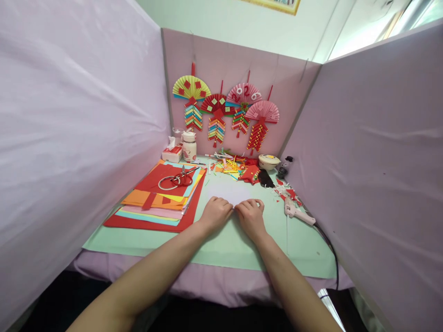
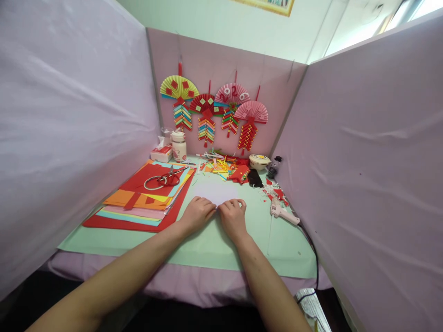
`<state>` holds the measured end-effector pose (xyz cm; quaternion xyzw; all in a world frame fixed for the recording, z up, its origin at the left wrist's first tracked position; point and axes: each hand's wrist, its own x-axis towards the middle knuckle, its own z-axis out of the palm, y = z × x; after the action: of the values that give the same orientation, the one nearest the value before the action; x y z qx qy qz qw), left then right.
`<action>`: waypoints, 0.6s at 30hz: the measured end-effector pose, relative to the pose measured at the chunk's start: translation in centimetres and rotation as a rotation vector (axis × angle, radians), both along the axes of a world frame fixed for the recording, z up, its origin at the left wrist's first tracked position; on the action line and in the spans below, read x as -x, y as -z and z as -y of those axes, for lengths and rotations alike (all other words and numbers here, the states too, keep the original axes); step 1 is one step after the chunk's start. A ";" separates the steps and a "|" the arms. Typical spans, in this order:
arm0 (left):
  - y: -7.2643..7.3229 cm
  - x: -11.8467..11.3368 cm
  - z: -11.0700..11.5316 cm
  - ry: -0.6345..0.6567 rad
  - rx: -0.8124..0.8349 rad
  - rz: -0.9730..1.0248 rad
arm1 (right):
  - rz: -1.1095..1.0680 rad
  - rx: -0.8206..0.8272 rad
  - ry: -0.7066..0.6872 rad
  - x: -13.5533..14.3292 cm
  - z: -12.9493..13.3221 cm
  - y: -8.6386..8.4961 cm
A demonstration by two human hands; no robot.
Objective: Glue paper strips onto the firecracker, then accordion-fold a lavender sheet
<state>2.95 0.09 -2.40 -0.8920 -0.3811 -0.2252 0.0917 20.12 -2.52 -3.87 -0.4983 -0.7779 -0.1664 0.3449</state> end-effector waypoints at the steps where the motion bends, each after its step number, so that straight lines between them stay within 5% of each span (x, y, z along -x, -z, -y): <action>1: 0.0 -0.1 0.1 0.001 -0.004 -0.005 | 0.006 0.002 0.004 0.0 0.1 0.0; 18: -0.3 -0.2 0.4 -0.059 -0.109 -0.034 | 0.004 -0.019 -0.011 0.4 0.4 -0.2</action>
<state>3.18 -0.31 -2.09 -0.8778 -0.3928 -0.2277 0.1529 19.72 -2.91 -3.65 -0.4905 -0.7796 -0.1727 0.3490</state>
